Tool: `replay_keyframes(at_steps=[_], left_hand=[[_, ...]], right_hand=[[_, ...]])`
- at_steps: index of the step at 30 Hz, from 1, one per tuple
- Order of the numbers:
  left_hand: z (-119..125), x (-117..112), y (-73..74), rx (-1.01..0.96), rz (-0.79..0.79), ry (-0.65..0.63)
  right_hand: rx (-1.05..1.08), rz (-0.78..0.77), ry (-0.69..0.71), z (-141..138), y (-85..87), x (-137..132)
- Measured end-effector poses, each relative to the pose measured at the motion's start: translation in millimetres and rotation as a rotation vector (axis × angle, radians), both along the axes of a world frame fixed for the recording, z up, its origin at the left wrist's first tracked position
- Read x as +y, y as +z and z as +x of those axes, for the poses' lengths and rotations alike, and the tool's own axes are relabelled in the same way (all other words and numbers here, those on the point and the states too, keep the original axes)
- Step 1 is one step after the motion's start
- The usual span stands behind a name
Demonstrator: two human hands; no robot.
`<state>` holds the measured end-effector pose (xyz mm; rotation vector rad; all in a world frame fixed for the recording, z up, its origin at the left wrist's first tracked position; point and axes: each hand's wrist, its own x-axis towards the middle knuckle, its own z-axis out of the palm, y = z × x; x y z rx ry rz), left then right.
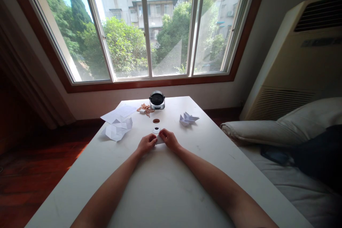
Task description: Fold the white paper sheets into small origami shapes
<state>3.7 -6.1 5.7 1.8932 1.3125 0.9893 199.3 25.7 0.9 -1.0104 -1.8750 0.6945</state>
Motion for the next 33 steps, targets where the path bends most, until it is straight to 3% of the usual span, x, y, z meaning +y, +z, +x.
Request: replay_keyframes(at_steps=[5,21,26,33], left_hand=[[0.2,2.4,-3.5,-0.014,-0.037,-0.005],[-3.6,3.3,-3.4,-0.068,0.035,0.053],[-5.2,5.5,-3.9,0.031,0.046,-0.004],[-4.5,2.8,0.4,0.020,0.045,0.015]], right_hand=[[0.006,0.013,-0.038,-0.4,-1.6,1.5],[0.026,-0.071,0.062,-1.4,-5.5,5.0],[0.064,-0.033,-0.002,-2.1,-5.0,4.8],[0.078,-0.043,-0.028,-2.0,-4.5,4.2]])
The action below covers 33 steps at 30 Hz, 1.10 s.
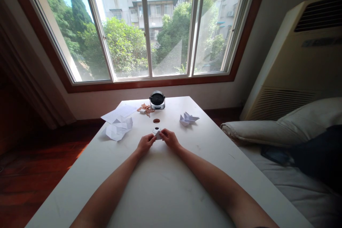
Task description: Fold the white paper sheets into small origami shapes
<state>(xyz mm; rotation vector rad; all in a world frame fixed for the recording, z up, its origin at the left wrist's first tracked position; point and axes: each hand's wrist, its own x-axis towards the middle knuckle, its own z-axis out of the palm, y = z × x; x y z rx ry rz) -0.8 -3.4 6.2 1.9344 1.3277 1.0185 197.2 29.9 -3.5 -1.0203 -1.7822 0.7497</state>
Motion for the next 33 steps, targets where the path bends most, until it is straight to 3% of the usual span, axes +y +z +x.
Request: replay_keyframes(at_steps=[5,11,15,23,33], left_hand=[[-0.3,-0.9,-0.5,-0.039,0.033,0.058],[1.3,1.7,-4.6,-0.078,0.005,0.025],[1.6,2.2,-5.1,-0.120,-0.001,-0.012],[-1.7,3.6,-7.1,-0.161,0.041,0.071],[1.0,3.7,-8.4,-0.216,-0.014,-0.022]], right_hand=[[-0.006,-0.024,0.063,1.0,1.0,-1.6],[-0.047,0.122,-0.040,-0.4,3.5,-4.7],[-0.046,0.114,-0.044,-0.1,2.7,-4.6],[-0.098,0.121,-0.053,1.7,2.2,-4.3],[-0.137,0.149,-0.055,2.4,0.4,-3.3]])
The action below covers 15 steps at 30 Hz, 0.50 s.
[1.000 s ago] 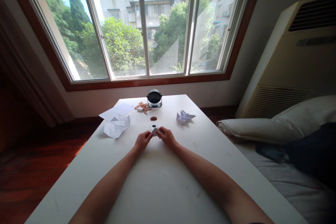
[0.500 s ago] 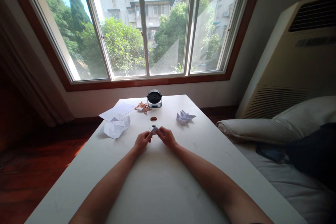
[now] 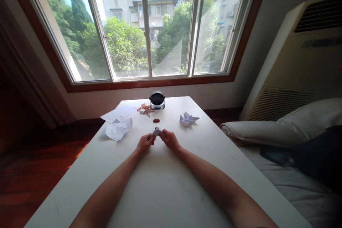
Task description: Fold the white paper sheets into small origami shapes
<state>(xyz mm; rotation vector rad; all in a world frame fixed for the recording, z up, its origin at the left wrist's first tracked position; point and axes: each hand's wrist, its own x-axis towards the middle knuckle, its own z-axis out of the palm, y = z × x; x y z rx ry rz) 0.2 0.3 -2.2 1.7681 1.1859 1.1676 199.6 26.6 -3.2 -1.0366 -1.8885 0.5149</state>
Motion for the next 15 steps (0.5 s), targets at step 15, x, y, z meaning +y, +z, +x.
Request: replay_keyframes(at_steps=[15], left_hand=[[0.2,-1.5,3.2,-0.027,0.026,0.096]], right_hand=[[-0.009,0.023,-0.011,-1.4,4.2,-3.4]])
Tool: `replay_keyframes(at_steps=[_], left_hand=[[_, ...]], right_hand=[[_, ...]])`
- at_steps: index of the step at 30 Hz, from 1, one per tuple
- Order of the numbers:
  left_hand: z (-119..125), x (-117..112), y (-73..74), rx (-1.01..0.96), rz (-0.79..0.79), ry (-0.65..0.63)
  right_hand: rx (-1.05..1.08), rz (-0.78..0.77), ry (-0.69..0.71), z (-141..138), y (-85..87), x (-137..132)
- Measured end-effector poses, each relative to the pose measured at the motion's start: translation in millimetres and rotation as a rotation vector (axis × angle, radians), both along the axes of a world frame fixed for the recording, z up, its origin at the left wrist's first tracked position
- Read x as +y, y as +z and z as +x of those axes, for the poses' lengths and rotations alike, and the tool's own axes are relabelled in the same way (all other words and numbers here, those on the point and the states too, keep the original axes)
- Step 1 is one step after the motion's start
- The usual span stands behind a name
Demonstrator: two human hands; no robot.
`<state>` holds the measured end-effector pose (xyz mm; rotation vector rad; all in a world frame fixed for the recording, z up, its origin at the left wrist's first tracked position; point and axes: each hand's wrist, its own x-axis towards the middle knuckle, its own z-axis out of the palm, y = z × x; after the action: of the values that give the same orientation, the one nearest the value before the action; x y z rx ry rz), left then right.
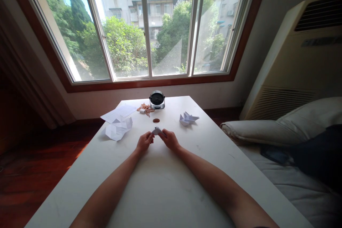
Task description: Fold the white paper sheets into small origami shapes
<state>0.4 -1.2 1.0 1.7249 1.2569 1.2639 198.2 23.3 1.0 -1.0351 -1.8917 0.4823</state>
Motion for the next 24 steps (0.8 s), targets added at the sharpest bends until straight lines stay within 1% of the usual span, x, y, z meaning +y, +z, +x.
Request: replay_keyframes(at_steps=[6,13,16,20,22,24], left_hand=[[-1.6,2.3,-1.6,-0.032,0.006,-0.028],[-0.7,1.7,-1.2,-0.010,0.009,-0.001],[-0.2,-0.1,1.0,0.023,0.016,0.031],[0.7,-5.5,6.4,0.127,0.117,0.110],[1.1,-9.0,9.7,0.194,0.187,0.123],[1.7,-12.2,12.7,0.255,0.237,0.107]], right_hand=[[0.016,-0.008,-0.001,0.3,1.2,-1.1],[0.050,-0.051,0.006,0.3,3.0,-3.1],[0.066,-0.068,0.007,0.1,2.0,-2.4],[0.106,-0.103,-0.001,0.1,-1.3,1.5],[0.128,-0.118,0.004,0.3,-2.7,3.4],[0.148,-0.135,0.015,0.5,-3.1,4.4]])
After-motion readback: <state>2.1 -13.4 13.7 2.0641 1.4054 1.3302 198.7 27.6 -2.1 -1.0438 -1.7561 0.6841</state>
